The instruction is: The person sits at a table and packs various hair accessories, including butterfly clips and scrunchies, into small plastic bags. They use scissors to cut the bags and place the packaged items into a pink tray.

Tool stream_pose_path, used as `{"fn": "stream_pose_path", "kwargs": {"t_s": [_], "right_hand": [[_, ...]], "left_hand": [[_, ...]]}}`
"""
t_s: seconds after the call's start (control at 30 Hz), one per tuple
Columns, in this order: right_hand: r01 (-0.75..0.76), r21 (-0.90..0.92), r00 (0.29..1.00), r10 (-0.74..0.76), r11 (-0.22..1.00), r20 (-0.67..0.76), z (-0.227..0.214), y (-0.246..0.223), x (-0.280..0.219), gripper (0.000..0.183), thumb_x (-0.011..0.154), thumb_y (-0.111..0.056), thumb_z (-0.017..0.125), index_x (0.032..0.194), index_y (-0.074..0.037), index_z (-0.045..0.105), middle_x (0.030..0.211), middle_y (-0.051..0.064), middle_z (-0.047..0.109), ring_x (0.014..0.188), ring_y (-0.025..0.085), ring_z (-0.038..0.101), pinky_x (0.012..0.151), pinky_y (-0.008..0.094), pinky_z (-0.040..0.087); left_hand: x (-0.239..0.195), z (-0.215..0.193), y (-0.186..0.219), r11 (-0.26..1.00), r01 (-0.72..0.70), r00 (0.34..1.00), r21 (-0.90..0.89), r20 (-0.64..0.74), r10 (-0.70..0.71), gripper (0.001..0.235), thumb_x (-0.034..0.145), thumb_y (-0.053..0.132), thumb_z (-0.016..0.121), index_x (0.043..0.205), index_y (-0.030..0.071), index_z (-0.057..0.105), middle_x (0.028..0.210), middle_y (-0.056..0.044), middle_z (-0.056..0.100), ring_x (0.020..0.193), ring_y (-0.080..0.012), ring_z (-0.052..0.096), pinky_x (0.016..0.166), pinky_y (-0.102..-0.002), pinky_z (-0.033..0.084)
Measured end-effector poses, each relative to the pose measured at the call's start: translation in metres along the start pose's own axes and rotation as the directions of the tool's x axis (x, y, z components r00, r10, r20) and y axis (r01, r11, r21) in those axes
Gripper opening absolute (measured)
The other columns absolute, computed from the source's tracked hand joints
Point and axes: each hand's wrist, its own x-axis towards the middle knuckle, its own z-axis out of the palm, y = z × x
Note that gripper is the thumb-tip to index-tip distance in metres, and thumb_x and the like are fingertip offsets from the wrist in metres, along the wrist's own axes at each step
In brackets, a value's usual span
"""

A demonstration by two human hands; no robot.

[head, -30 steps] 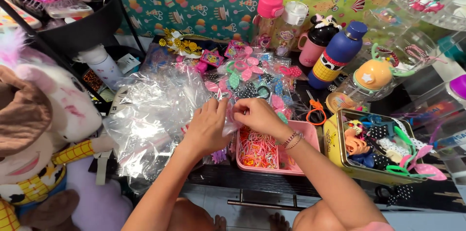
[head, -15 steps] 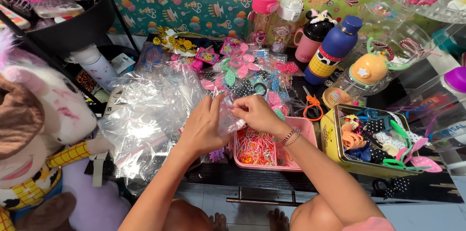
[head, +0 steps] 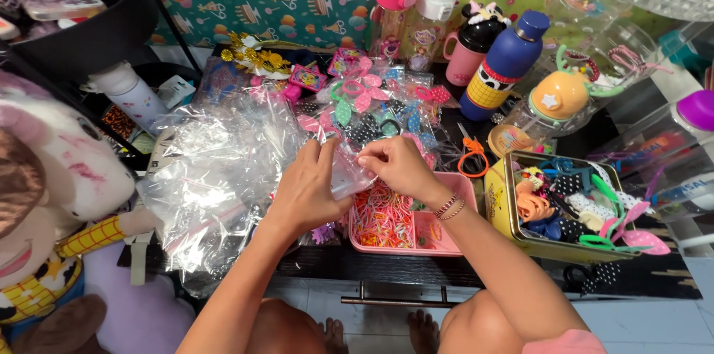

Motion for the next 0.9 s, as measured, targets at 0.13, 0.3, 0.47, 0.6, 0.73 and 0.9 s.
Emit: {"fn": "stream_pose_path", "kwargs": {"t_s": [0.13, 0.3, 0.47, 0.6, 0.73, 0.9], "right_hand": [[0.033, -0.088, 0.995, -0.041, 0.996, -0.086, -0.013, -0.006, -0.004, 0.008, 0.082, -0.012, 0.073, 0.082, -0.014, 0.081, 0.059, 0.004, 0.071, 0.057, 0.019, 0.065, 0.058, 0.030, 0.051], [0.021, 0.028, 0.990, -0.017, 0.999, -0.137, -0.016, 0.004, -0.006, 0.002, 0.077, -0.012, 0.077, 0.077, -0.011, 0.078, 0.058, 0.004, 0.068, 0.057, 0.017, 0.060, 0.059, 0.028, 0.049], [0.064, -0.045, 0.988, -0.069, 0.997, -0.135, -0.021, -0.004, -0.014, 0.004, 0.078, -0.011, 0.077, 0.075, -0.013, 0.078, 0.058, 0.003, 0.068, 0.058, 0.019, 0.064, 0.059, 0.029, 0.052], [0.045, -0.048, 0.974, -0.055, 0.998, -0.221, -0.022, 0.012, -0.014, 0.007, 0.083, -0.020, 0.075, 0.077, -0.019, 0.077, 0.061, 0.001, 0.069, 0.063, 0.019, 0.067, 0.063, 0.030, 0.054], [-0.026, 0.139, 0.934, 0.073, 0.990, -0.351, -0.040, 0.034, -0.005, 0.008, 0.088, -0.019, 0.074, 0.080, -0.020, 0.075, 0.060, 0.000, 0.066, 0.058, 0.009, 0.061, 0.059, 0.025, 0.053], [0.046, 0.695, 0.952, 0.180, 0.718, -0.249, -0.057, 0.035, -0.014, 0.013, 0.084, -0.001, 0.074, 0.094, -0.001, 0.065, 0.075, 0.016, 0.073, 0.066, 0.021, 0.076, 0.063, 0.027, 0.062]], "left_hand": [[0.004, 0.002, 0.003, 1.000, 0.016, 1.000, -0.007, 0.019, -0.016, 0.096, 0.062, 0.033, 0.075, 0.147, 0.006, 0.039, 0.097, -0.013, 0.047, 0.092, -0.0402, 0.059, 0.073, -0.048, 0.052], [0.005, 0.000, 0.006, 0.999, 0.047, 0.997, 0.026, 0.057, -0.048, 0.091, 0.066, 0.039, 0.075, 0.143, 0.005, 0.042, 0.101, -0.016, 0.052, 0.097, -0.0401, 0.062, 0.077, -0.049, 0.053], [0.007, 0.001, 0.005, 0.994, 0.088, 0.994, 0.068, 0.060, -0.092, 0.088, 0.067, 0.042, 0.074, 0.140, 0.003, 0.045, 0.102, -0.017, 0.054, 0.096, -0.0385, 0.064, 0.077, -0.047, 0.054], [0.006, -0.001, -0.001, 0.986, 0.131, 0.989, 0.099, 0.059, -0.137, 0.085, 0.070, 0.044, 0.072, 0.138, -0.001, 0.046, 0.102, -0.020, 0.058, 0.094, -0.0382, 0.067, 0.076, -0.047, 0.055], [0.002, 0.005, -0.009, 0.975, 0.169, 0.981, 0.141, 0.071, -0.180, 0.095, 0.064, 0.049, 0.076, 0.139, -0.001, 0.047, 0.102, -0.020, 0.059, 0.094, -0.0415, 0.066, 0.077, -0.050, 0.054], [-0.004, -0.023, 0.026, 1.000, -0.006, 0.976, -0.015, -0.219, 0.003, 0.101, 0.076, 0.056, 0.078, 0.147, -0.007, 0.042, 0.132, -0.031, 0.046, 0.122, -0.0470, 0.045, 0.106, -0.058, 0.033]]}}
